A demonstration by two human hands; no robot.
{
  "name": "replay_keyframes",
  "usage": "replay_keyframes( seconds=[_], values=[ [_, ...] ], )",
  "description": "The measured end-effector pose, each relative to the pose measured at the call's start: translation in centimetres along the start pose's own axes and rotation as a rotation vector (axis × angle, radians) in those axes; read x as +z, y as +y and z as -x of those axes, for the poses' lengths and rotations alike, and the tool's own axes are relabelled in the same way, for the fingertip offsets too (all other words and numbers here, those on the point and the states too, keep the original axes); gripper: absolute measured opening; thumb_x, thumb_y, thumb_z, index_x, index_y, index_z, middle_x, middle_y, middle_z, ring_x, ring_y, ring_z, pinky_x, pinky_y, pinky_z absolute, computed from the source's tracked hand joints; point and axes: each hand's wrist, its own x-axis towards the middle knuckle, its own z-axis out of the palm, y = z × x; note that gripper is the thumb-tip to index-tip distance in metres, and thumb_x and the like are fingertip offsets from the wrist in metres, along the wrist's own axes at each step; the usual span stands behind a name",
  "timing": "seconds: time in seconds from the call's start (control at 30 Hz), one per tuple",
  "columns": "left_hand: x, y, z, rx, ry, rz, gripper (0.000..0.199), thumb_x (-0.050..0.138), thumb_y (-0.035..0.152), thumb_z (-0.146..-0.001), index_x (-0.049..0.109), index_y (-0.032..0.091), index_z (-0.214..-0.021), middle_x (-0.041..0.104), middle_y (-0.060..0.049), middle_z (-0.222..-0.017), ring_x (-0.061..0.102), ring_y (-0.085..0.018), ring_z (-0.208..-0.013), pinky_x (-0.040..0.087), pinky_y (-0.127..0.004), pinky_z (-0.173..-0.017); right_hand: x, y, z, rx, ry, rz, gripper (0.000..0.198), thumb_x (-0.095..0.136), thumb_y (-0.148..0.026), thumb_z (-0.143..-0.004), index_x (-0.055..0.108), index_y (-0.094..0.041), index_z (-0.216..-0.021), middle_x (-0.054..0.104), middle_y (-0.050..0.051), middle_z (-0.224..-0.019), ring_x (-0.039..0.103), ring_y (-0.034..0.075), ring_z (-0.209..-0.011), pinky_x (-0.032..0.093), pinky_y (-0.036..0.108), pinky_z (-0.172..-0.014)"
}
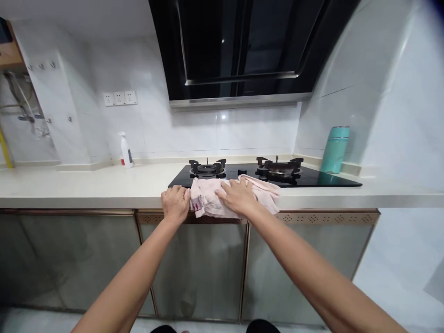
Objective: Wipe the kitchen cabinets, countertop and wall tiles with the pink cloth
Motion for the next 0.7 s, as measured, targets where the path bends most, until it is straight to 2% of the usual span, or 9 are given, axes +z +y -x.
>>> replay_keyframes(
  seconds=[0.1,0.2,0.27,0.33,0.43,0.57,0.63,0.7],
  values=[
    [0.9,-0.3,0.2,0.029,0.083,0.084,0.044,0.028,0.036,-0.103,0.069,0.020,-0.099,0.070,-0.011,-0.118,0.057,-0.027,-0.111,0.030,-0.042,-0.099,1.2,-4.0,-0.9,-0.135,-0.082,-0.054,0.071,0.021,-0.066,-0.100,0.037,-0.025,-0.156,0.036,0.011,-0.160,0.017,0.048,-0.148,0.011,0.066,-0.116],
    [1.5,-1.3,0.3,0.039,0.143,0.122,0.044,0.024,0.034,-0.102,0.064,0.021,-0.088,0.070,-0.012,-0.103,0.058,-0.026,-0.103,0.031,-0.041,-0.096,1.1,-6.6,-2.5,-0.347,-0.146,-0.105,0.071,0.017,-0.062,-0.102,0.034,-0.022,-0.158,0.028,0.008,-0.165,0.012,0.043,-0.152,0.006,0.062,-0.120],
    [1.8,-1.9,0.3,0.060,0.180,0.112,0.044,0.023,0.035,-0.101,0.059,0.021,-0.080,0.068,-0.013,-0.092,0.058,-0.027,-0.095,0.033,-0.041,-0.092,0.7,-6.8,-3.5,-0.467,-0.169,-0.131,0.070,0.017,-0.061,-0.102,0.035,-0.022,-0.158,0.026,0.006,-0.165,0.011,0.040,-0.153,0.005,0.061,-0.122],
    [2.0,-2.3,0.3,0.101,0.216,0.078,0.044,0.023,0.035,-0.101,0.057,0.022,-0.077,0.066,-0.012,-0.085,0.057,-0.027,-0.090,0.033,-0.041,-0.088,0.2,-5.6,-3.9,-0.536,-0.196,-0.147,0.067,0.020,-0.061,-0.103,0.039,-0.024,-0.156,0.026,0.003,-0.165,0.011,0.037,-0.154,0.006,0.060,-0.123],
    [2.0,-2.6,0.1,0.208,0.289,0.032,0.044,0.024,0.034,-0.102,0.060,0.021,-0.080,0.068,-0.012,-0.085,0.058,-0.027,-0.086,0.034,-0.040,-0.084,-0.2,-1.8,-3.4,-0.542,-0.228,-0.179,0.063,0.027,-0.063,-0.102,0.043,-0.030,-0.153,0.024,-0.001,-0.166,0.008,0.033,-0.156,0.010,0.058,-0.124],
    [2.2,-2.6,0.0,0.325,0.386,0.056,0.039,0.031,0.028,-0.103,0.067,0.018,-0.091,0.074,-0.009,-0.091,0.061,-0.025,-0.086,0.036,-0.039,-0.084,-0.3,6.1,-1.9,-0.374,-0.197,-0.226,0.069,0.025,-0.072,-0.098,0.038,-0.035,-0.155,0.021,-0.007,-0.165,0.004,0.032,-0.156,0.007,0.057,-0.127],
    [2.3,-2.6,0.0,0.324,0.412,0.062,0.038,0.034,0.026,-0.103,0.069,0.017,-0.092,0.075,-0.009,-0.092,0.062,-0.025,-0.086,0.037,-0.039,-0.085,-0.3,10.8,-1.3,-0.289,-0.161,-0.203,0.071,0.022,-0.072,-0.098,0.039,-0.033,-0.155,0.023,-0.007,-0.164,0.008,0.029,-0.156,0.003,0.053,-0.128],
    [2.4,-2.5,0.0,0.311,0.421,0.060,0.037,0.036,0.026,-0.103,0.070,0.016,-0.093,0.075,-0.010,-0.091,0.063,-0.025,-0.087,0.038,-0.039,-0.086,-0.3,15.7,-0.8,-0.231,-0.118,-0.161,0.070,0.024,-0.068,-0.099,0.044,-0.029,-0.153,0.032,-0.005,-0.162,0.018,0.025,-0.155,0.004,0.048,-0.130]
  ],
)
